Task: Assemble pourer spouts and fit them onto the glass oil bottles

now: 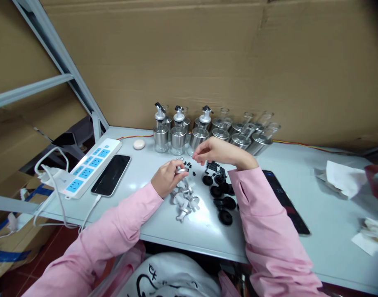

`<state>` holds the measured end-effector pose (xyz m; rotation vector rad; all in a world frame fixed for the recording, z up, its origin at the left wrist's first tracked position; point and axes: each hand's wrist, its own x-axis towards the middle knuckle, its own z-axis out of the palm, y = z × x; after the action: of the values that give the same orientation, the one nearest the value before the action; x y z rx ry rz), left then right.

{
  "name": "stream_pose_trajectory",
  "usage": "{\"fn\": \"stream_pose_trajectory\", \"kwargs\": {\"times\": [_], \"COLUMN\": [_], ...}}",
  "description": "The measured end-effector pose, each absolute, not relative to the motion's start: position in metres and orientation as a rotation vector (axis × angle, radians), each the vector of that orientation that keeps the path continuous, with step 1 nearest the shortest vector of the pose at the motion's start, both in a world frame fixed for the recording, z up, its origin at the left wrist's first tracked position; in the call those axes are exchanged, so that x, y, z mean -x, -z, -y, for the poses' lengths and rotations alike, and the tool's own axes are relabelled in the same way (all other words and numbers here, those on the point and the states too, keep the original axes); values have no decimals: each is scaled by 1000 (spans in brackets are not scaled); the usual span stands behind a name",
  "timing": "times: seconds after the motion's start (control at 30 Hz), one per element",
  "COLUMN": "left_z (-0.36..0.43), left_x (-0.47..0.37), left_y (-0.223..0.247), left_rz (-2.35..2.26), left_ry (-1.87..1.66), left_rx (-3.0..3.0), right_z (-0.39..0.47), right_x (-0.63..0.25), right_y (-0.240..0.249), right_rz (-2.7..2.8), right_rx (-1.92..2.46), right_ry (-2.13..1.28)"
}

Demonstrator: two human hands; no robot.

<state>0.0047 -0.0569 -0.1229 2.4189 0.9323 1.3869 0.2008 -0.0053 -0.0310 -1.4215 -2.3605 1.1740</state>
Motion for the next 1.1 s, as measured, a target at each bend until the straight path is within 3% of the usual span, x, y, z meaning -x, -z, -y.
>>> {"fn": "stream_pose_trajectory", "kwargs": {"times": [0.13, 0.4, 0.63, 0.83, 1.1], "left_z": [59, 57, 56, 56, 56], "left_x": [-4, -5, -2, -3, -4], "left_y": [120, 124, 128, 126, 126], "left_rz": [-964, -999, -952, -890, -819], "left_ry": [-1406, -1368, -1350, -1385, -1418], "left_rx": [-2409, -2375, -2371, -2389, -2391], "right_z": [-1, -2, 0, 10, 9], "right_x": [-199, -177, -198, -201, -195], "right_y": [47, 66, 45, 29, 35], "right_rz": [2492, 2538, 2418, 2054, 1954], "right_rx": [1775, 1978, 1601, 997, 899], "right_ry": [-1041, -885, -1084, -1507, -1686]}}
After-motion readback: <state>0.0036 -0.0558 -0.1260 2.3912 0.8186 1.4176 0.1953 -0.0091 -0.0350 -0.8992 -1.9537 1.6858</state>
